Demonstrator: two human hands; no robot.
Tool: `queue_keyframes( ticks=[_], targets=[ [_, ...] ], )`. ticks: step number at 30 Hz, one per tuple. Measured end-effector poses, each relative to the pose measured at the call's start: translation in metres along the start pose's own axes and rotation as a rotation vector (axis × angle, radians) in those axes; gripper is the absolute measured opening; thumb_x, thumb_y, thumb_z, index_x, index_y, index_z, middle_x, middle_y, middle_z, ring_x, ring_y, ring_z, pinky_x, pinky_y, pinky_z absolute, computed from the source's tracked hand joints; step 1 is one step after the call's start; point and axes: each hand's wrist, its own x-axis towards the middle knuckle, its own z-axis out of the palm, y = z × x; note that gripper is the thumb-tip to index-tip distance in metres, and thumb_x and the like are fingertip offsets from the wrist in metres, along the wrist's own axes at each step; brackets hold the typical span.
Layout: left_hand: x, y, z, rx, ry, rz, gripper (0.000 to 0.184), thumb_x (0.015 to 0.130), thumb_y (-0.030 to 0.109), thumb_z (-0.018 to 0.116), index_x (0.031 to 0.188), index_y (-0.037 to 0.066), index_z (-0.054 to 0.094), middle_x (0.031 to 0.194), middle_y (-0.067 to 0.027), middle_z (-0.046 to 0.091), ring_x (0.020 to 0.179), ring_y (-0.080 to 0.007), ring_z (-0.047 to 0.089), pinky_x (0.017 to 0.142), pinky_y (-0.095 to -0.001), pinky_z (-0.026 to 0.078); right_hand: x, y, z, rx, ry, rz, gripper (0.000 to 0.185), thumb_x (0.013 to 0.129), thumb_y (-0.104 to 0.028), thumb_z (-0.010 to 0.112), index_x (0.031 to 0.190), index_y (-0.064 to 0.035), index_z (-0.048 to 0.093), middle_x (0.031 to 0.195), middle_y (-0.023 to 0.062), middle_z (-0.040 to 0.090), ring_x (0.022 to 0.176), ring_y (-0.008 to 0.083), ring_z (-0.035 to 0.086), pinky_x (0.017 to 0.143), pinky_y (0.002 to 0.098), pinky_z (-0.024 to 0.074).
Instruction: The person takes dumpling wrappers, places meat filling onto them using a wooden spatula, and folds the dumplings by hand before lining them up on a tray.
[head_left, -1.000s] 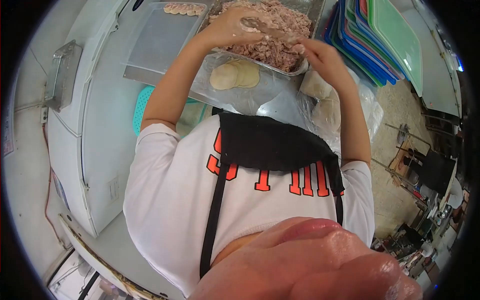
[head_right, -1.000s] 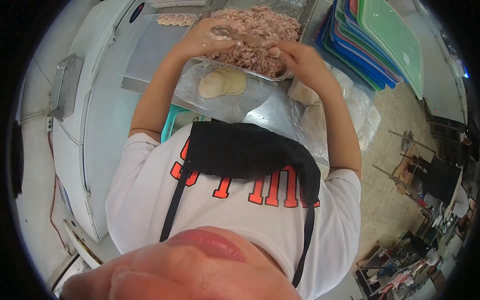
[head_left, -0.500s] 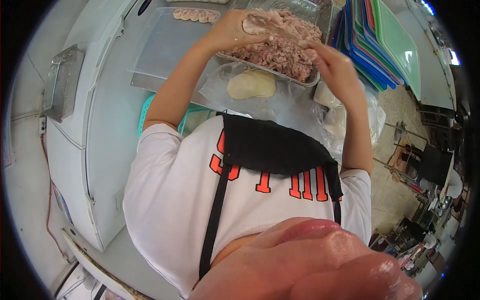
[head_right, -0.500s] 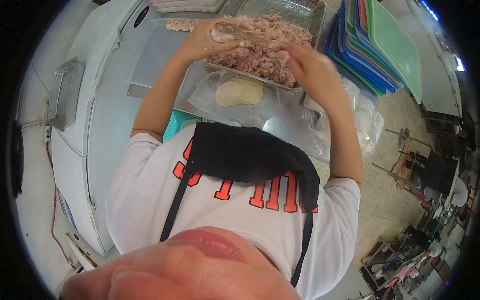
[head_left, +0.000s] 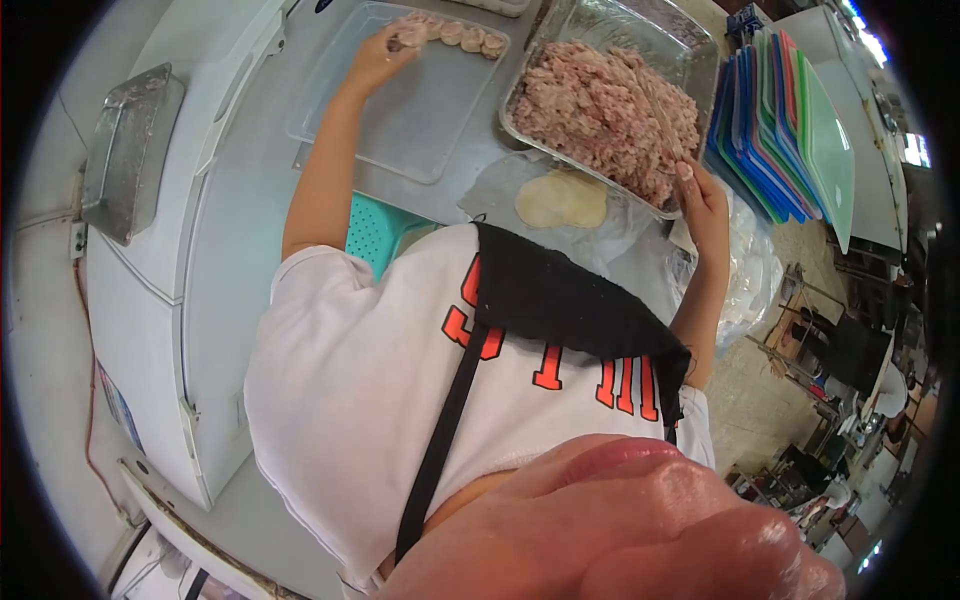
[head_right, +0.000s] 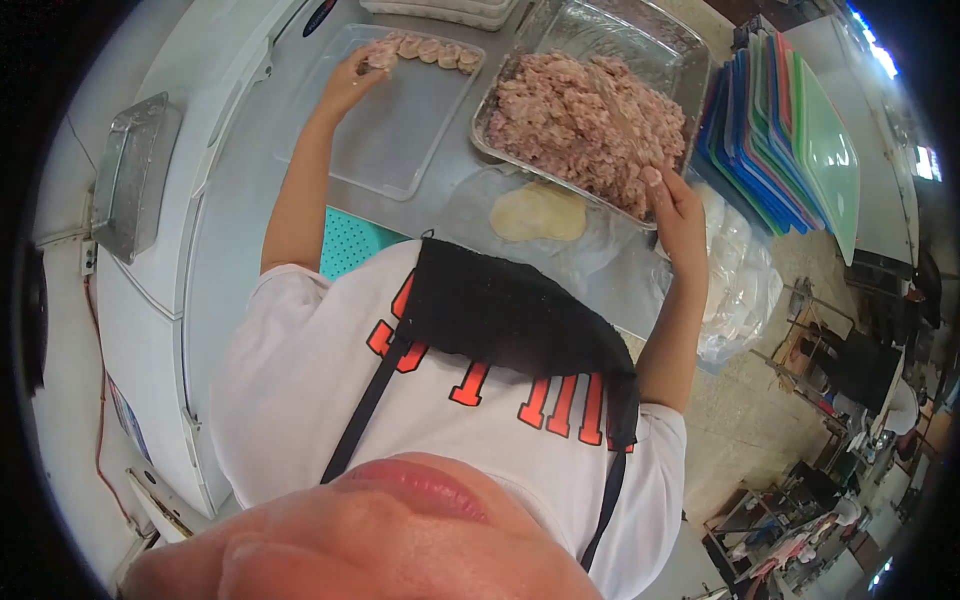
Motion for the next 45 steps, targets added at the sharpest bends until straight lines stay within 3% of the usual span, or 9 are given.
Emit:
queue_keyframes(
  ticks=[12,15,22,25,34,37,40,41,45],
  targets=[
    [0.073,-0.094,0.006,0.364,0.166,-0.089,0.079,0.074,0.026,0.072,0.14,0.009,0.033,0.117,-0.0171,0.06,0.103,-0.0338,0.06,0.086,-0.0397,0.048,0.033,-0.035,0.176,0.0,-0.426,-0.101,0.038,0.094,-0.031,0.054,0.118,-0.0024,0.059,0.09,0.0017,0.062,0.079,0.011,0.053,0.07,0.0289,0.0447],
    [0.078,-0.08,0.005,0.319,0.035,-0.12,0.087,0.076,0.024,0.072,0.146,0.012,0.022,0.126,-0.0189,0.055,0.107,-0.0358,0.059,0.087,-0.0403,0.048,0.054,-0.033,0.221,-0.139,-0.493,-0.048,0.04,0.089,-0.033,0.061,0.112,-0.001,0.058,0.09,0.0161,0.063,0.078,0.0246,0.061,0.071,0.036,0.0474],
    [0.074,-0.085,0.005,0.284,0.038,0.033,0.092,0.076,0.02,0.073,0.147,0.013,0.016,0.131,-0.0225,0.05,0.109,-0.0387,0.056,0.091,-0.0413,0.047,0.073,-0.008,0.286,-0.25,-0.317,-0.187,0.032,0.08,-0.02,0.064,0.102,-0.0018,0.05,0.088,0.0206,0.059,0.083,0.0383,0.059,0.073,0.0445,0.0464],
    [0.069,-0.08,0.006,0.329,0.08,0.043,0.092,0.074,0.017,0.073,0.146,0.01,0.016,0.137,-0.0219,0.043,0.104,-0.0377,0.058,0.087,-0.0423,0.048,0.072,-0.01,0.281,-0.337,-0.308,-0.175,0.03,0.077,-0.014,0.063,0.101,-0.0018,0.049,0.09,0.0203,0.058,0.085,0.0385,0.059,0.074,0.0451,0.0464],
    [0.041,-0.059,0.014,0.316,-0.117,-0.128,0.091,0.075,0.02,0.074,0.147,0.015,0.019,0.119,-0.0212,0.058,0.097,-0.0382,0.061,0.084,-0.0426,0.048,0.045,-0.005,0.243,-0.314,-0.408,-0.108,0.03,0.081,-0.017,0.063,0.103,-0.0011,0.05,0.092,0.0205,0.061,0.086,0.0384,0.061,0.075,0.0443,0.0468],
    [0.032,-0.064,0.012,0.396,-0.012,0.083,0.076,0.077,0.02,0.072,0.141,0.012,0.032,0.114,-0.0208,0.059,0.096,-0.0357,0.061,0.083,-0.0424,0.049,0.037,0.0,0.227,-0.185,-0.426,-0.131,0.029,0.087,-0.02,0.06,0.108,-0.0018,0.051,0.095,0.0193,0.062,0.087,0.0364,0.062,0.076,0.0422,0.0475],
    [0.018,-0.016,0.0,0.432,0.02,0.26,0.066,0.079,0.022,0.069,0.137,0.01,0.04,0.111,-0.0151,0.06,0.099,-0.034,0.06,0.083,-0.0413,0.048,0.031,-0.017,0.185,-0.019,-0.359,-0.202,0.025,0.091,-0.021,0.056,0.109,-0.0029,0.053,0.096,0.0181,0.063,0.086,0.0346,0.062,0.077,0.0407,0.0476],
    [0.009,0.009,0.0,0.393,-0.06,0.259,0.063,0.08,0.022,0.068,0.136,0.011,0.042,0.11,-0.0146,0.061,0.099,-0.0338,0.06,0.083,-0.0409,0.048,0.027,-0.039,0.165,-0.092,-0.274,-0.171,0.023,0.091,-0.016,0.055,0.109,-0.0004,0.055,0.088,0.0181,0.061,0.088,0.0304,0.061,0.078,0.0334,0.0463],
    [-0.025,0.105,0.041,0.216,-0.339,0.295,0.056,0.081,0.026,0.065,0.132,0.013,0.047,0.105,-0.0146,0.062,0.094,-0.0342,0.06,0.081,-0.04,0.048,0.031,-0.049,0.109,-0.338,-0.079,-0.356,0.025,0.091,-0.018,0.054,0.111,-0.0016,0.057,0.091,0.0208,0.061,0.088,0.0337,0.061,0.077,0.037,0.0467]
  ],
)
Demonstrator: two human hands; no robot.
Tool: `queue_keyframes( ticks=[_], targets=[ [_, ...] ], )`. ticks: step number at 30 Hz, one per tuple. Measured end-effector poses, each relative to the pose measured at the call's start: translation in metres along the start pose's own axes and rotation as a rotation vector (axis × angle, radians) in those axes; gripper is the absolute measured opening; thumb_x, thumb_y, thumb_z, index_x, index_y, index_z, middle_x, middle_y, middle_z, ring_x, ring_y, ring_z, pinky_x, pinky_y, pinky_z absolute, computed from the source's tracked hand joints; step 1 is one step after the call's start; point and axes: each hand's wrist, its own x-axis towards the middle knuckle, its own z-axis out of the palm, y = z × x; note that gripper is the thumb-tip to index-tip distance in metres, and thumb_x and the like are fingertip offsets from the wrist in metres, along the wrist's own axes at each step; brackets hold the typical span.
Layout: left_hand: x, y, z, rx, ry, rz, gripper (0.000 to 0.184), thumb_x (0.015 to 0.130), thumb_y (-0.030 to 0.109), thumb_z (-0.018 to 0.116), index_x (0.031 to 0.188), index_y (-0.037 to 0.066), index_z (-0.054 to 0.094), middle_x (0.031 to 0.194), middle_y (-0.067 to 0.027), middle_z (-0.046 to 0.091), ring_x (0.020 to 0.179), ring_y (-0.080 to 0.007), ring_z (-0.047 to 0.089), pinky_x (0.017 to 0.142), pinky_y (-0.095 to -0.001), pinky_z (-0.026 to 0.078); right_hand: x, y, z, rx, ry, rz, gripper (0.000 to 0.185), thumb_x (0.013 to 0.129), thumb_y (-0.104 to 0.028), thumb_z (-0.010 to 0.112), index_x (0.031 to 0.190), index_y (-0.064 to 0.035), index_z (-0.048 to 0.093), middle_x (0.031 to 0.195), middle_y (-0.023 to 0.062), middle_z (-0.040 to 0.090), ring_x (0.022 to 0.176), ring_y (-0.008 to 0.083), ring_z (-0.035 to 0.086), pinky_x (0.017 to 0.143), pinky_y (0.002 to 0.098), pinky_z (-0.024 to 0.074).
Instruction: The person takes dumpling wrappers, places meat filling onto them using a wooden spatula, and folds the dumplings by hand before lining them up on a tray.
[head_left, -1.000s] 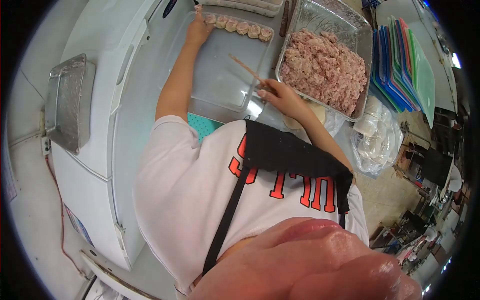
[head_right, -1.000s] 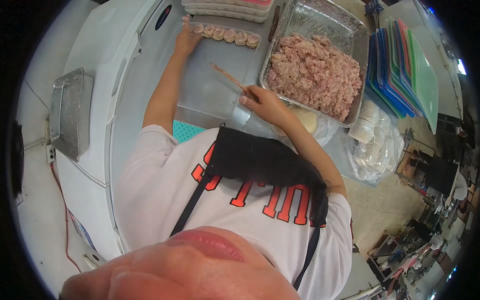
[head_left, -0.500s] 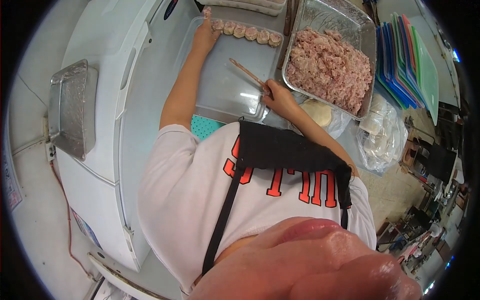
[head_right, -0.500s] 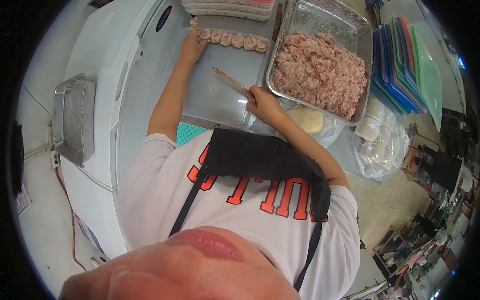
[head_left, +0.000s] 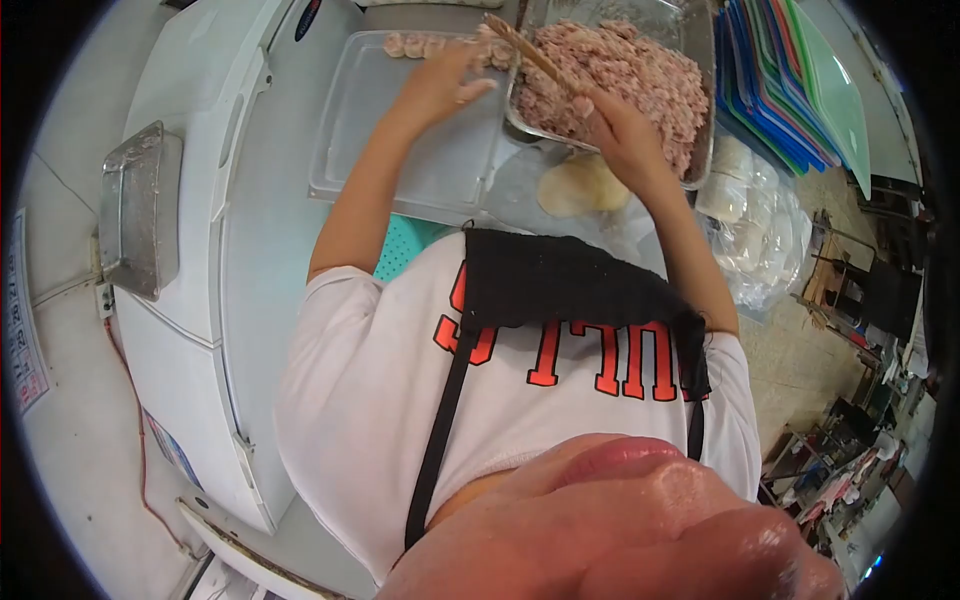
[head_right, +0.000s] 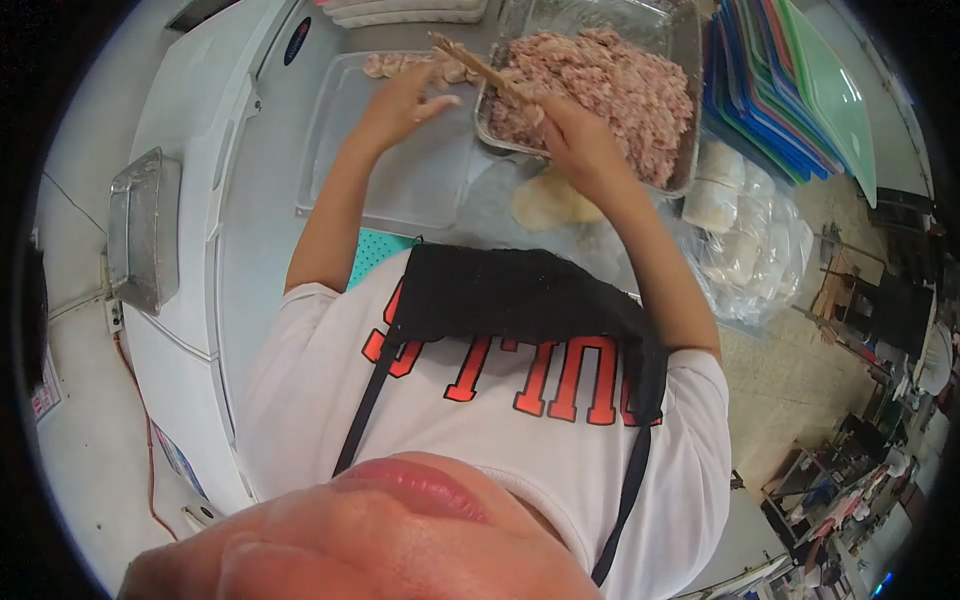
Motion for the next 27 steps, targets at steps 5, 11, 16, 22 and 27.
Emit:
queue_keyframes(
  ticks=[5,11,16,22,27],
  targets=[
    [0.015,0.076,0.03,-0.084,0.02,0.151,0.053,0.084,0.028,0.061,0.133,0.015,0.048,0.104,-0.0158,0.062,0.091,-0.0341,0.059,0.082,-0.0402,0.047,0.005,0.07,-0.05,-0.479,0.012,0.053,0.03,0.092,-0.028,0.048,0.109,-0.0073,0.061,0.091,0.0193,0.064,0.086,0.0376,0.061,0.073,0.0437,0.0482],
    [0.001,0.105,0.053,0.014,0.149,0.105,0.045,0.087,0.024,0.054,0.131,0.015,0.049,0.112,-0.0175,0.06,0.102,-0.0342,0.056,0.085,-0.0423,0.046,-0.016,0.095,-0.109,-0.894,-0.204,-0.066,0.023,0.089,-0.026,0.049,0.089,-0.0058,0.062,0.081,0.0141,0.065,0.079,0.0326,0.064,0.068,0.0431,0.0507],
    [-0.005,0.115,0.076,0.096,0.201,0.111,0.036,0.088,0.02,0.052,0.124,0.014,0.057,0.1,-0.0147,0.061,0.093,-0.0335,0.056,0.081,-0.0419,0.045,-0.063,0.11,-0.059,-0.778,-0.235,-0.306,0.021,0.085,-0.022,0.051,0.08,-0.0037,0.059,0.077,0.0157,0.065,0.072,0.0314,0.065,0.06,0.0391,0.0514],
    [-0.009,0.147,0.067,-0.008,-0.007,-0.064,0.021,0.088,0.023,0.057,0.097,0.009,0.069,0.09,-0.013,0.06,0.086,-0.0303,0.057,0.079,-0.0393,0.045,-0.048,0.099,-0.11,-0.914,-0.321,-0.187,0.018,0.079,-0.019,0.055,0.075,-0.0044,0.064,0.072,0.014,0.063,0.068,0.0301,0.065,0.061,0.0377,0.0511],
    [-0.016,0.122,0.102,0.172,0.052,0.007,0.037,0.085,0.041,0.06,0.115,0.019,0.064,0.11,-0.0147,0.058,0.105,-0.0332,0.052,0.087,-0.0435,0.043,-0.04,0.11,-0.068,-0.743,-0.148,-0.447,0.015,0.077,-0.016,0.055,0.074,-0.0058,0.066,0.073,0.0131,0.066,0.071,0.0296,0.066,0.06,0.0402,0.0528]
  ],
)
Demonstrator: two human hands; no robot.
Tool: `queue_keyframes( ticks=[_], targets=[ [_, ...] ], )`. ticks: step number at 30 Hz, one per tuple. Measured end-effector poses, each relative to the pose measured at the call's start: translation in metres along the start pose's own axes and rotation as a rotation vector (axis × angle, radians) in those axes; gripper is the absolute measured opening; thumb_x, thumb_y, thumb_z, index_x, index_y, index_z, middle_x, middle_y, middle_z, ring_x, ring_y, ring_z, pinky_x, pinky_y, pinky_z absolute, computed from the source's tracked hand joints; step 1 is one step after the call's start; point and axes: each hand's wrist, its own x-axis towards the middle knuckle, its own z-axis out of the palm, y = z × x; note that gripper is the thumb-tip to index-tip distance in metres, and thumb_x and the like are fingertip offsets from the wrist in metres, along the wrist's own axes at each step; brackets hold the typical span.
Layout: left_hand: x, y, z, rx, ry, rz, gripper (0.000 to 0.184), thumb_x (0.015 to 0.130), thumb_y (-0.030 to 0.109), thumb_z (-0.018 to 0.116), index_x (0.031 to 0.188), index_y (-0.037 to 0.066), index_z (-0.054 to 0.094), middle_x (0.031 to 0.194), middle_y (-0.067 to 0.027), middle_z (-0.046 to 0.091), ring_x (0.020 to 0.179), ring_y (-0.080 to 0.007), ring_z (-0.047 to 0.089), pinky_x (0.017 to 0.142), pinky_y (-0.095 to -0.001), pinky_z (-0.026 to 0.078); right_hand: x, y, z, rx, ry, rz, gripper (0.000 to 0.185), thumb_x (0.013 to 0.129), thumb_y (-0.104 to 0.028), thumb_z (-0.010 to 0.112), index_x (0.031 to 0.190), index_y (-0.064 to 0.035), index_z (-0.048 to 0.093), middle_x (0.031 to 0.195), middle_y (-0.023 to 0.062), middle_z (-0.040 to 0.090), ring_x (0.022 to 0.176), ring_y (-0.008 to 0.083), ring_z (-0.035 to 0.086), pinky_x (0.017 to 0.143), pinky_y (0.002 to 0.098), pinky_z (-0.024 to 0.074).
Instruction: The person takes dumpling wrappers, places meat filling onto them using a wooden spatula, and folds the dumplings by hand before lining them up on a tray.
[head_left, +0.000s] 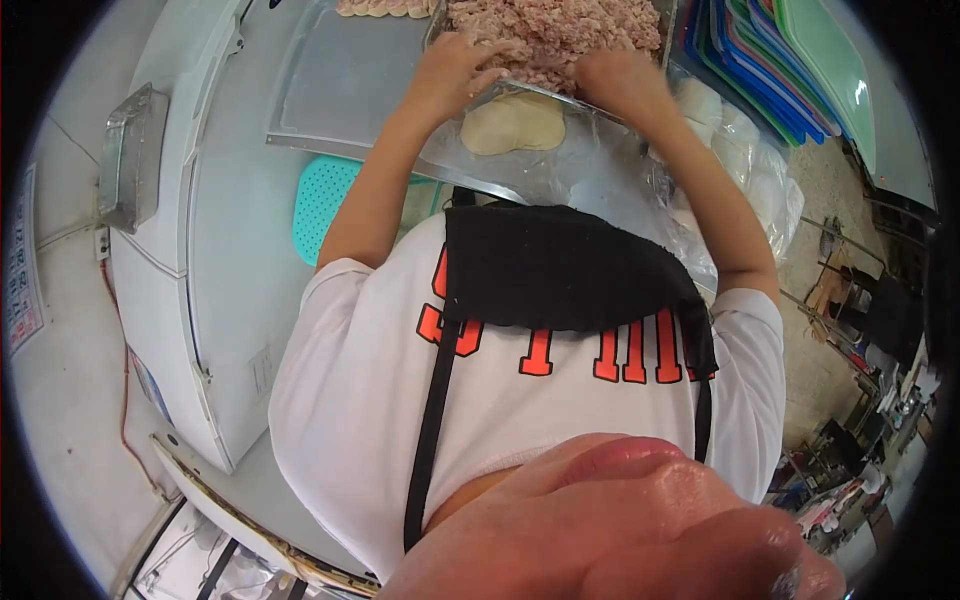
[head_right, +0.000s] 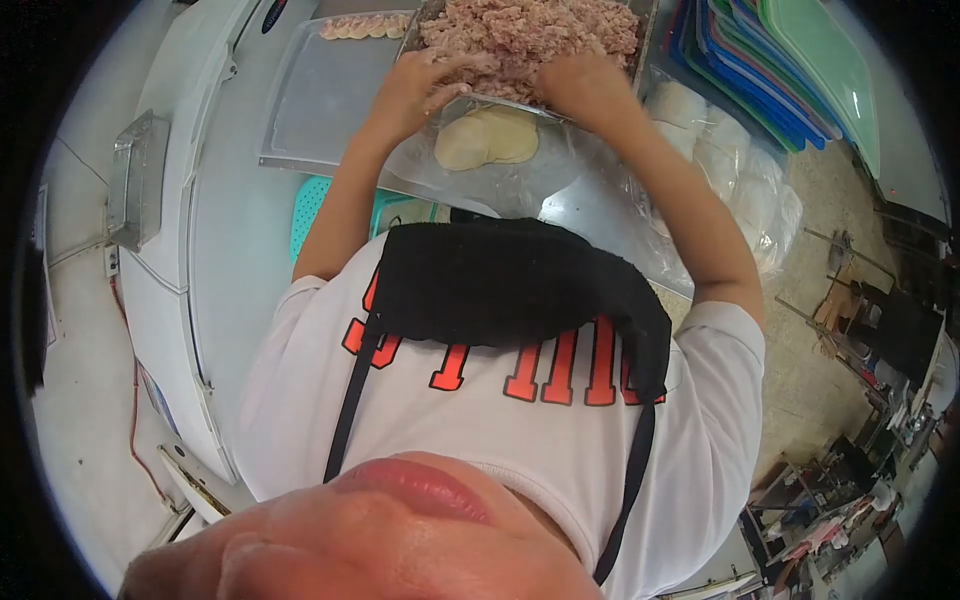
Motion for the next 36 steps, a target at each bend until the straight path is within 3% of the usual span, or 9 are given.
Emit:
queue_keyframes(
  ticks=[4,5,7,13,16,19,22,28,36],
  targets=[
    [-0.017,0.0,0.01,0.415,0.038,0.062,0.053,0.082,0.05,0.06,0.126,0.02,0.057,0.138,-0.0202,0.04,0.13,-0.0398,0.031,0.102,-0.0574,0.028,-0.01,-0.004,-0.009,0.097,-0.005,-0.022,0.018,0.083,-0.019,0.053,0.075,-0.0062,0.062,0.074,0.012,0.064,0.07,0.0304,0.064,0.061,0.0425,0.0503],
    [-0.025,0.001,0.012,0.398,0.004,0.041,0.055,0.083,0.051,0.058,0.128,0.019,0.055,0.143,-0.0192,0.032,0.133,-0.0402,0.025,0.103,-0.0598,0.024,-0.009,0.002,-0.022,-0.047,-0.167,0.073,0.017,0.084,-0.018,0.052,0.076,-0.0057,0.059,0.073,0.0138,0.063,0.07,0.0314,0.063,0.061,0.0428,0.0494],
    [-0.036,0.002,0.014,0.363,-0.061,-0.005,0.06,0.085,0.053,0.055,0.132,0.017,0.051,0.152,-0.0171,0.018,0.139,-0.0408,0.012,0.105,-0.0646,0.016,-0.007,0.009,-0.048,-0.021,-0.129,0.131,0.016,0.085,-0.018,0.052,0.078,-0.0053,0.058,0.073,0.0144,0.062,0.07,0.032,0.063,0.061,0.043,0.0492],
    [-0.051,0.006,0.007,0.28,-0.043,0.045,0.057,0.081,0.048,0.062,0.127,0.015,0.055,0.152,-0.0172,0.018,0.14,-0.0415,0.008,0.104,-0.0674,0.014,0.005,-0.011,-0.029,0.039,-0.041,0.196,0.015,0.086,-0.018,0.052,0.081,-0.0057,0.058,0.075,0.0153,0.062,0.073,0.032,0.063,0.062,0.0439,0.05],
    [-0.063,0.01,-0.006,0.272,-0.149,0.126,0.052,0.077,0.04,0.069,0.12,0.012,0.059,0.145,-0.0188,0.031,0.136,-0.0411,0.022,0.104,-0.0613,0.022,0.007,0.002,-0.029,-0.037,-0.085,0.229,0.016,0.085,-0.019,0.052,0.08,-0.0058,0.058,0.074,0.0151,0.062,0.073,0.0317,0.064,0.063,0.0445,0.0503],
    [-0.078,-0.023,0.037,-0.132,0.016,0.258,0.042,0.074,0.03,0.074,0.11,0.011,0.063,0.13,-0.0166,0.046,0.124,-0.0374,0.038,0.1,-0.0511,0.033,-0.003,0.001,-0.006,-0.033,-0.179,0.224,0.018,0.085,-0.021,0.053,0.079,-0.006,0.06,0.072,0.0153,0.062,0.072,0.0323,0.064,0.064,0.0452,0.0504],
    [-0.071,-0.021,0.046,-0.238,0.062,0.282,0.03,0.075,0.023,0.073,0.101,0.01,0.065,0.113,-0.0131,0.054,0.108,-0.034,0.049,0.091,-0.0431,0.041,-0.016,-0.024,0.006,0.025,-0.239,0.282,0.021,0.086,-0.022,0.053,0.079,-0.0049,0.061,0.073,0.0174,0.063,0.071,0.0345,0.063,0.065,0.0465,0.05],
    [-0.067,-0.04,0.078,-0.431,0.001,0.26,0.029,0.081,0.016,0.066,0.11,0.009,0.064,0.104,-0.0121,0.059,0.102,-0.0317,0.054,0.089,-0.0396,0.043,-0.015,-0.033,0.006,0.238,-0.177,0.419,0.028,0.09,-0.026,0.049,0.077,-0.0036,0.06,0.077,0.0195,0.063,0.075,0.0368,0.063,0.069,0.0478,0.0492],
    [-0.065,-0.013,0.041,-0.672,0.17,-0.057,0.02,0.088,0.015,0.058,0.101,0.003,0.067,0.1,-0.0119,0.066,0.096,-0.0258,0.06,0.085,-0.0349,0.047,-0.008,-0.038,-0.003,0.167,-0.209,0.374,0.029,0.092,-0.029,0.048,0.082,-0.0045,0.06,0.077,0.0179,0.064,0.076,0.0365,0.063,0.069,0.0475,0.0491]
  ],
)
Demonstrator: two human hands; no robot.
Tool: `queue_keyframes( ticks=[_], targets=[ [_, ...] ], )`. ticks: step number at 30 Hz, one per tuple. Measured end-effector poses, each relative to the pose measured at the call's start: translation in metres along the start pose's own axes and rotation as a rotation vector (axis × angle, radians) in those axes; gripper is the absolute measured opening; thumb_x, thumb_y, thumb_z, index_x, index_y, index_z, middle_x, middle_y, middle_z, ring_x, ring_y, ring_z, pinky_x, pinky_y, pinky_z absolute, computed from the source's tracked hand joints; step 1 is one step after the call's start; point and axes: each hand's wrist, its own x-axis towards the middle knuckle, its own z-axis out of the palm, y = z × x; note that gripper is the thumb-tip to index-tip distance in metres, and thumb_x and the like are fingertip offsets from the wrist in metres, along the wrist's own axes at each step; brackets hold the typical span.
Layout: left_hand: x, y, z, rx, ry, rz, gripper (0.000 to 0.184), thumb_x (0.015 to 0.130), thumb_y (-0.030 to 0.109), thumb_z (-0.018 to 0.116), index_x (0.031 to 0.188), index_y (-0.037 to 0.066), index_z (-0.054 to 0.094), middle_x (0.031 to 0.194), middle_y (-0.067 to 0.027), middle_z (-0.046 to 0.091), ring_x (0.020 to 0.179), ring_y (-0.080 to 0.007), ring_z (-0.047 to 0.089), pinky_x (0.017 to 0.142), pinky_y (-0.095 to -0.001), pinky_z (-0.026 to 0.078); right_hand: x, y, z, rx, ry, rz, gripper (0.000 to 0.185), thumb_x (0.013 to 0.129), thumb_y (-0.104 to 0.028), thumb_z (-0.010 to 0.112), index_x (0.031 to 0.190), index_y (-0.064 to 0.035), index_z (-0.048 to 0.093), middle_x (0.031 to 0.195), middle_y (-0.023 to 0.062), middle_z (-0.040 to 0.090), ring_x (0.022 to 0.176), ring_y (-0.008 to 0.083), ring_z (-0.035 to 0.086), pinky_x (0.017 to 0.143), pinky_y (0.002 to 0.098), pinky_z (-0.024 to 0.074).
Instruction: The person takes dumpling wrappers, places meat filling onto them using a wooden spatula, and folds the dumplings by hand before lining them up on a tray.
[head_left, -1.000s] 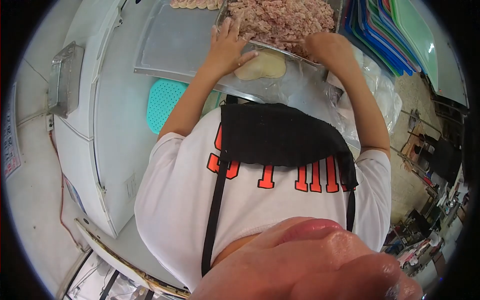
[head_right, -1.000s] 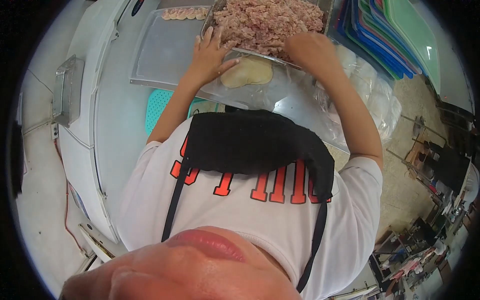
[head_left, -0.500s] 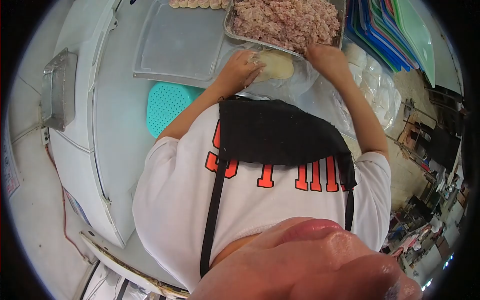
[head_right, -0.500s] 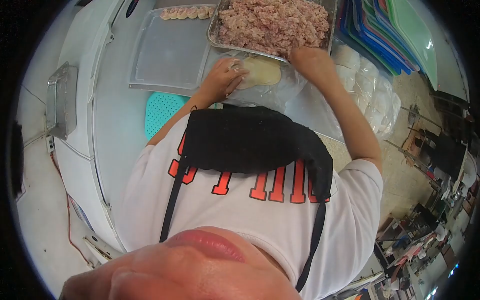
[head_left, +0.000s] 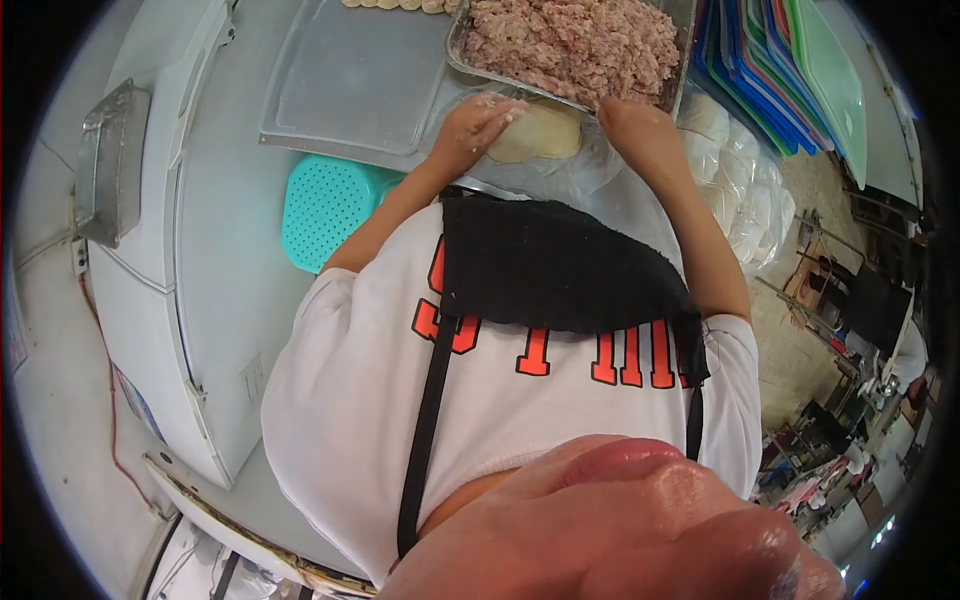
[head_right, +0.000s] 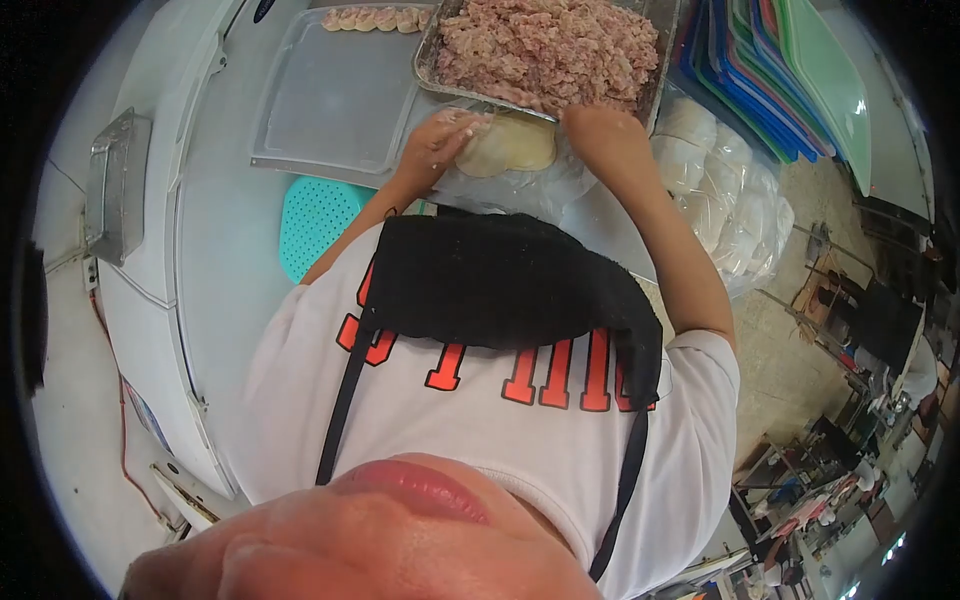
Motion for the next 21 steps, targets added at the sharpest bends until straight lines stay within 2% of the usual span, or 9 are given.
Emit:
queue_keyframes(
  ticks=[1,4,7,10,13,16,19,21],
  targets=[
    [0.0,0.005,-0.003,-0.047,0.008,-0.058,0.02,0.089,0.015,0.057,0.102,0.003,0.067,0.101,-0.0118,0.066,0.097,-0.0251,0.061,0.085,-0.0347,0.047,0.002,-0.008,-0.001,0.02,0.025,-0.011,0.028,0.092,-0.028,0.048,0.082,-0.0049,0.06,0.077,0.0176,0.064,0.075,0.0362,0.063,0.068,0.0475,0.0492],
    [-0.001,0.009,-0.005,-0.781,0.177,-0.582,0.023,0.091,0.015,0.054,0.108,0.003,0.064,0.107,-0.0113,0.065,0.101,-0.0226,0.06,0.089,-0.0368,0.048,0.025,-0.02,-0.011,0.139,0.03,-0.068,0.028,0.092,-0.028,0.048,0.082,-0.0051,0.06,0.078,0.0171,0.064,0.075,0.0354,0.064,0.069,0.0473,0.0499],
    [0.0,0.0,-0.019,-1.391,0.093,-0.587,0.028,0.093,0.017,0.053,0.116,0.001,0.059,0.114,-0.0109,0.062,0.104,-0.0224,0.06,0.09,-0.0374,0.049,0.057,-0.011,0.0,-0.033,0.064,-0.159,0.029,0.092,-0.029,0.047,0.082,-0.0048,0.061,0.077,0.0176,0.064,0.077,0.036,0.064,0.07,0.0479,0.0494],
    [0.0,0.006,-0.026,-1.507,0.093,-0.683,0.033,0.095,0.018,0.051,0.122,-0.001,0.053,0.117,-0.0114,0.06,0.107,-0.0235,0.059,0.091,-0.0392,0.049,0.052,-0.035,0.012,-0.055,-0.016,-0.238,0.03,0.092,-0.029,0.046,0.085,-0.0062,0.064,0.079,0.0186,0.064,0.08,0.0376,0.063,0.07,0.0478,0.0491],
    [0.003,0.012,-0.024,-0.941,0.145,-0.609,0.036,0.097,0.021,0.047,0.125,-0.003,0.049,0.121,-0.0148,0.057,0.111,-0.0264,0.057,0.095,-0.0424,0.047,0.048,-0.02,0.03,0.234,0.076,-0.084,0.027,0.091,-0.026,0.051,0.089,-0.0032,0.066,0.072,0.0178,0.062,0.069,0.0274,0.064,0.062,0.0375,0.0496],
    [0.025,0.021,-0.028,-1.115,0.289,-0.56,0.036,0.096,0.017,0.046,0.125,-0.004,0.047,0.121,-0.0177,0.056,0.111,-0.0296,0.056,0.099,-0.0446,0.043,0.047,0.004,0.026,0.754,-0.026,0.094,0.033,0.095,-0.035,0.05,0.092,-0.0084,0.069,0.057,0.001,0.052,0.055,0.0113,0.051,0.051,0.0264,0.0395],
    [0.07,0.023,-0.02,-1.293,0.345,-0.452,0.033,0.095,0.012,0.043,0.122,-0.005,0.047,0.119,-0.018,0.055,0.113,-0.0303,0.053,0.101,-0.0458,0.041,0.044,-0.011,-0.005,1.151,0.11,0.199,0.034,0.096,-0.038,0.051,0.095,-0.0084,0.07,0.062,-0.0063,0.045,0.057,0.0025,0.04,0.05,0.0195,0.0308],
    [0.103,0.044,-0.013,-1.437,0.375,-0.485,0.032,0.095,0.012,0.042,0.121,-0.006,0.046,0.12,-0.0176,0.054,0.115,-0.0302,0.052,0.102,-0.0462,0.039,0.048,-0.011,-0.006,1.18,0.133,0.229,0.033,0.096,-0.037,0.051,0.098,-0.0094,0.07,0.066,-0.006,0.048,0.059,0.0018,0.041,0.051,0.0183,0.0313]
  ],
)
